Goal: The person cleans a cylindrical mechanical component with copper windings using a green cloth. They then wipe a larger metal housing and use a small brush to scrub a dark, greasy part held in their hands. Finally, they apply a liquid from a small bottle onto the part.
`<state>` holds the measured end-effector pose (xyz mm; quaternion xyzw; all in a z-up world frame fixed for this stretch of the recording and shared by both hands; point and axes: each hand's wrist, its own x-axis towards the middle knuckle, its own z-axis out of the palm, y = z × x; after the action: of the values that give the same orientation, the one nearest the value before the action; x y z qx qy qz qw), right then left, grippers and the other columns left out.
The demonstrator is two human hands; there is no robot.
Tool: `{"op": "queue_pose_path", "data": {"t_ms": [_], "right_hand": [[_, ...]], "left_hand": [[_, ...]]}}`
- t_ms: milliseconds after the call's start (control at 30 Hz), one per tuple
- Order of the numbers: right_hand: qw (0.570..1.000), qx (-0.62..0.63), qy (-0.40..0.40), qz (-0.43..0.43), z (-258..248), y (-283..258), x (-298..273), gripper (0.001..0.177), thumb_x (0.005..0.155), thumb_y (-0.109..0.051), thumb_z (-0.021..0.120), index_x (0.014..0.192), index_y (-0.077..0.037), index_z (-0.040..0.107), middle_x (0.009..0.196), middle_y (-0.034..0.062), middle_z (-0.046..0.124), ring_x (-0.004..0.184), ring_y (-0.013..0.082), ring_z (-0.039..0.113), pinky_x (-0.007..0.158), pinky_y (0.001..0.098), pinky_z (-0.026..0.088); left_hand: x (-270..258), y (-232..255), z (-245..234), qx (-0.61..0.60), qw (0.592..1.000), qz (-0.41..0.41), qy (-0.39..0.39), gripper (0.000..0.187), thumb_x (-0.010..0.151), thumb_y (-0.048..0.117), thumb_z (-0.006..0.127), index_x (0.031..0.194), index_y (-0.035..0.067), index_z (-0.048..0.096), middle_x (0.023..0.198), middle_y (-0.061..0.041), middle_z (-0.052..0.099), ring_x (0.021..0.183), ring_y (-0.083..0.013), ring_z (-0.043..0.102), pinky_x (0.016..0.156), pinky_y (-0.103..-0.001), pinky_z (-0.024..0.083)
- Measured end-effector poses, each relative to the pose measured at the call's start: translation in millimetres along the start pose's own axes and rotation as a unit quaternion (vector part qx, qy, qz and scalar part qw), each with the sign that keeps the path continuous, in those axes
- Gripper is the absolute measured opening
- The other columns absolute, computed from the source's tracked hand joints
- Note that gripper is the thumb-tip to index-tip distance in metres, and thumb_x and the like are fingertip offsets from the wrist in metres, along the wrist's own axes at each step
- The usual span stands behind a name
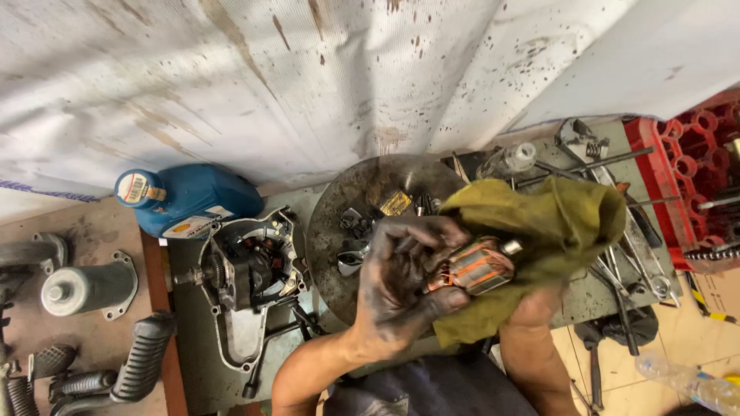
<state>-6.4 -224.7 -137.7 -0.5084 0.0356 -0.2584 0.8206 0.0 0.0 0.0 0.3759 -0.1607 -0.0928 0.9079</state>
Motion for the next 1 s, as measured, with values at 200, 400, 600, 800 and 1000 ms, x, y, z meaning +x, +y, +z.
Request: {"op": "queue_pose_path", "data": {"t_ms": [200,400,600,800,1000], "right_hand": [[0.987,0.047,-0.15,0.029,51,-11,-18,0.055,0.106,-0.035,0.055,0.147,0.001,0.049,0.138,0.0156,0.058,0.123,0.0262,0.06,0.109,0.0423,0.049],[0.978,-0.075,-0.127,-0.15,59,-17,-18,0.046,0.104,-0.024,0.066,0.139,0.005,0.061,0.128,0.0138,0.066,0.114,0.0197,0.069,0.1,0.0329,0.058],[0.753,-0.512,-0.013,-0.412,55,-34,-8,0.045,0.113,-0.023,0.06,0.143,0.009,0.049,0.136,0.0313,0.048,0.13,0.0431,0.058,0.11,0.0445,0.056],[0.95,-0.268,-0.124,-0.105,-36,15,-22,0.036,0.09,-0.028,0.073,0.112,-0.001,0.065,0.08,-0.0023,0.07,0.064,0.0087,0.062,0.067,0.025,0.055],[0.982,-0.086,-0.162,0.042,124,-88,20,0.061,0.074,-0.011,0.088,0.126,0.006,0.06,0.111,0.0078,0.071,0.097,0.0169,0.069,0.088,0.0296,0.056]], "left_hand": [[8,3,-4,-0.023,0.999,-0.016,0.043,0.054,0.091,-0.007,0.078,0.132,0.004,0.045,0.139,-0.014,0.05,0.138,-0.0205,0.051,0.123,-0.04,0.046],[10,-1,-4,0.132,0.991,-0.02,0.003,0.048,0.097,-0.003,0.075,0.14,-0.002,0.052,0.138,-0.012,0.048,0.133,-0.0179,0.053,0.121,-0.033,0.044],[14,11,3,0.227,0.968,-0.093,-0.044,0.051,0.099,0.005,0.074,0.145,-0.002,0.052,0.131,-0.01,0.065,0.121,-0.0137,0.064,0.106,-0.03,0.056],[15,9,4,0.256,0.966,-0.027,0.013,0.064,0.088,0.006,0.083,0.144,-0.002,0.052,0.122,-0.01,0.07,0.11,-0.0144,0.067,0.099,-0.029,0.056],[18,21,-2,0.434,0.899,0.06,-0.006,0.06,0.079,0.01,0.092,0.13,-0.002,0.063,0.109,-0.012,0.071,0.097,-0.0213,0.07,0.09,-0.032,0.056]]}}
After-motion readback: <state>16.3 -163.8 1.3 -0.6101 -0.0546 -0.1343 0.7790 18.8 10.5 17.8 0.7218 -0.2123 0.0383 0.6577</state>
